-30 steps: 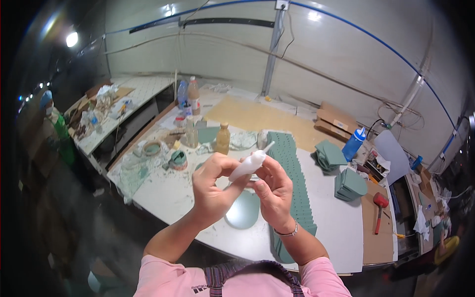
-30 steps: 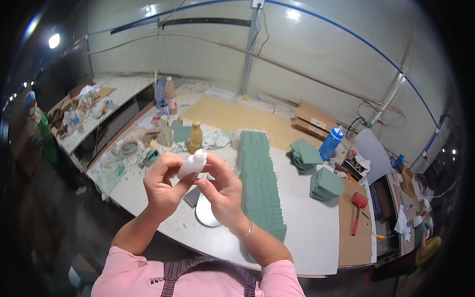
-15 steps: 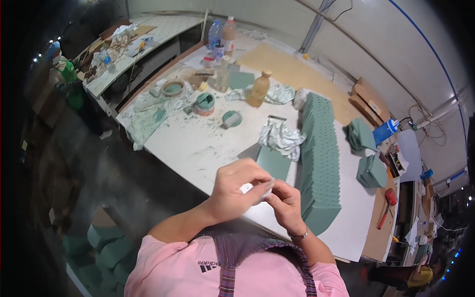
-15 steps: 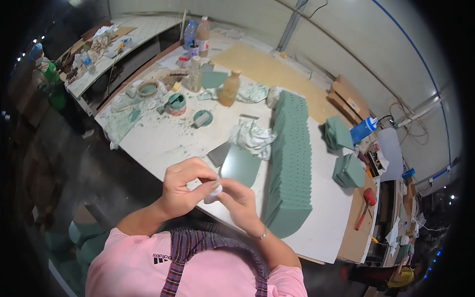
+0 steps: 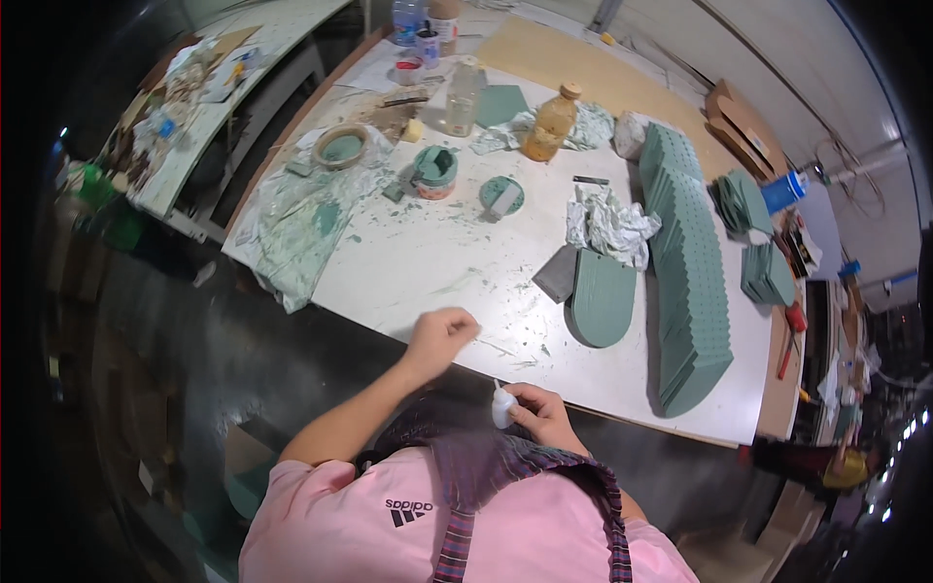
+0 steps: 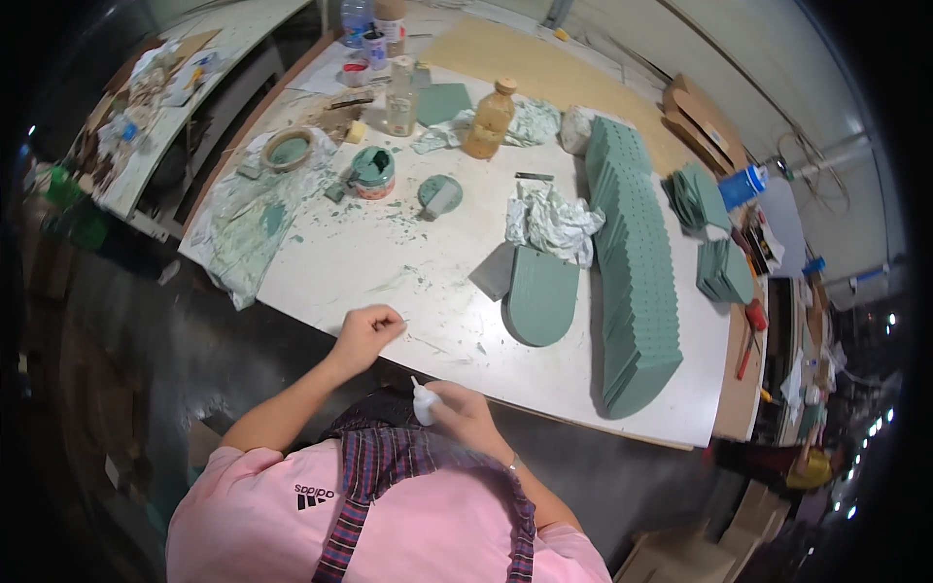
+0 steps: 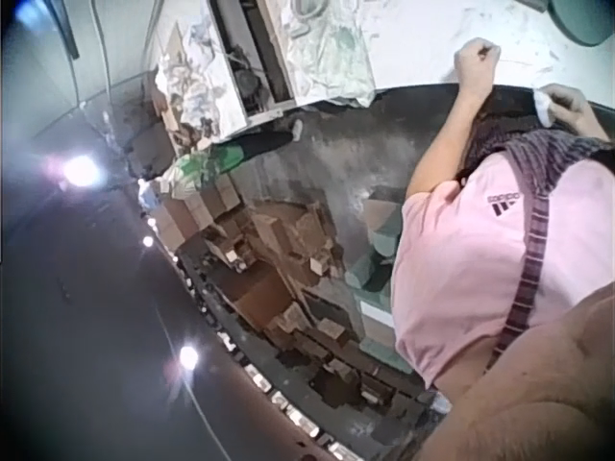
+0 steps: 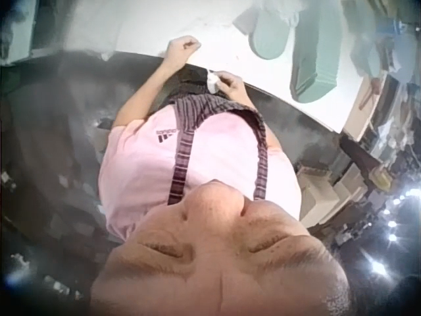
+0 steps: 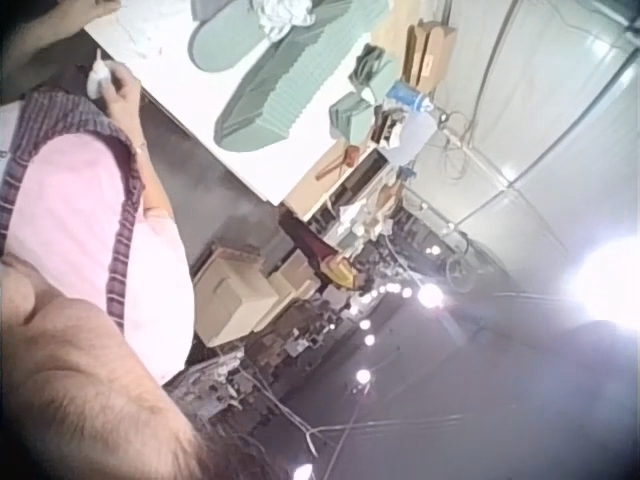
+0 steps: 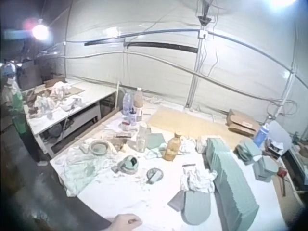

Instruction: The person applies glue from a bottle to the edge of a curved foam piece and presses it against another foam piece.

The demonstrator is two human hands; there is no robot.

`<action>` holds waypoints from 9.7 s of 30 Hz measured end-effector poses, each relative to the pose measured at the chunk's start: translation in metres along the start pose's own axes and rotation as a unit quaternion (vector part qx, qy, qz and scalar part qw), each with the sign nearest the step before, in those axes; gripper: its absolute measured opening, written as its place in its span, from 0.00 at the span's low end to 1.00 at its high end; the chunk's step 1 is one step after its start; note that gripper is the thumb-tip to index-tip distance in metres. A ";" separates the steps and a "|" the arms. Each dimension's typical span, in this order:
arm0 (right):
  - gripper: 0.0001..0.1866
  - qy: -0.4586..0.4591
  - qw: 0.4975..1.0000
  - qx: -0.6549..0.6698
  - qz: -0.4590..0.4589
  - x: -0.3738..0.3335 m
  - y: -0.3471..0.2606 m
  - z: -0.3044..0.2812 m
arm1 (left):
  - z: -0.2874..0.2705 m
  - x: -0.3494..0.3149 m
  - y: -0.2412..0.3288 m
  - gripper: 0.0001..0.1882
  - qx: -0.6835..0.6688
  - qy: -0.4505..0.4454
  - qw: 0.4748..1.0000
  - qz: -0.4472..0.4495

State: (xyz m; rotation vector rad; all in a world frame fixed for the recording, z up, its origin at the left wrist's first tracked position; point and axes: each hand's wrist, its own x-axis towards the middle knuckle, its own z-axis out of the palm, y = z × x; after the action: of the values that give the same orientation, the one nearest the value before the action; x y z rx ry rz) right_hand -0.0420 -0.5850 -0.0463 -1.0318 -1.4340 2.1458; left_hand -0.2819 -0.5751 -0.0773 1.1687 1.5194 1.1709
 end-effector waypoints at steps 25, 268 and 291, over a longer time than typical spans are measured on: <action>0.14 0.418 0.894 0.152 0.047 -0.127 0.068 0.020 | 0.159 0.397 -0.017 0.09 0.453 0.015 0.842 0.295; 0.09 0.266 0.908 0.318 0.057 0.103 0.107 0.092 | -0.012 -0.056 -0.072 0.10 0.587 -0.023 0.739 0.331; 0.11 0.266 0.904 0.334 0.032 0.103 0.113 0.094 | -0.007 -0.050 -0.070 0.05 0.595 -0.089 0.708 0.371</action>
State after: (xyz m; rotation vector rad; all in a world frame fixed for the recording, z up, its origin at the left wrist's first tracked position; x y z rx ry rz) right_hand -0.1688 -0.6261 -0.1658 -1.2374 -0.3684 1.9378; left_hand -0.2914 -0.6334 -0.1403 2.8644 1.6657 0.2965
